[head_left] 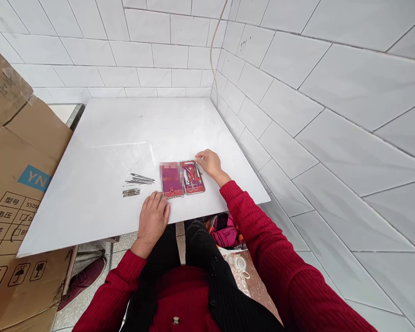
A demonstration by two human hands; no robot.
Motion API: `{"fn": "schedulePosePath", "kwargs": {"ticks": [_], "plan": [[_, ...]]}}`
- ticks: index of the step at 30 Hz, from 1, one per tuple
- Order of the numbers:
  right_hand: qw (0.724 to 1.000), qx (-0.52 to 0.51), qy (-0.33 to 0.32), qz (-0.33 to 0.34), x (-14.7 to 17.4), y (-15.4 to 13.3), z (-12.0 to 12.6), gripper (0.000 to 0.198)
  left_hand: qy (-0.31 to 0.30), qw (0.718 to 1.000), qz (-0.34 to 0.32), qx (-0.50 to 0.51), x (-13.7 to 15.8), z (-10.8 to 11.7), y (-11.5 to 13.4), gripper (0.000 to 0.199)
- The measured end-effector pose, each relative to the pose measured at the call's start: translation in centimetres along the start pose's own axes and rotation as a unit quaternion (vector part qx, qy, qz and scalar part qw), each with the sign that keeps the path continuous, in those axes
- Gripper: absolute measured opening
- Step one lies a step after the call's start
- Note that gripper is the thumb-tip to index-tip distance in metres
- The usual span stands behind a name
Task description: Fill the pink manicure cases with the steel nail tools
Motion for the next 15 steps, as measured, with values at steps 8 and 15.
{"fn": "schedulePosePath", "kwargs": {"ticks": [8,15], "plan": [[0.982,0.162,-0.091,0.022,-0.3,-2.7,-1.2,0.019,0.003,1.0,-0.002,0.001,-0.1,0.3,0.0,0.031],[0.946,0.272,-0.145,0.101,-1.1,-4.3,-1.1,0.024,0.021,0.999,-0.016,0.021,-0.1,0.3,0.1,0.03]]}}
Point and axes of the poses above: each hand's wrist, its own x-axis away from the middle knuckle, its own z-axis out of the back of the hand, y = z × x, the point moved 6 cm from there along -x, towards the middle knuckle, and after that the axes turned 12 degrees about -z, right-handed, at the moved point
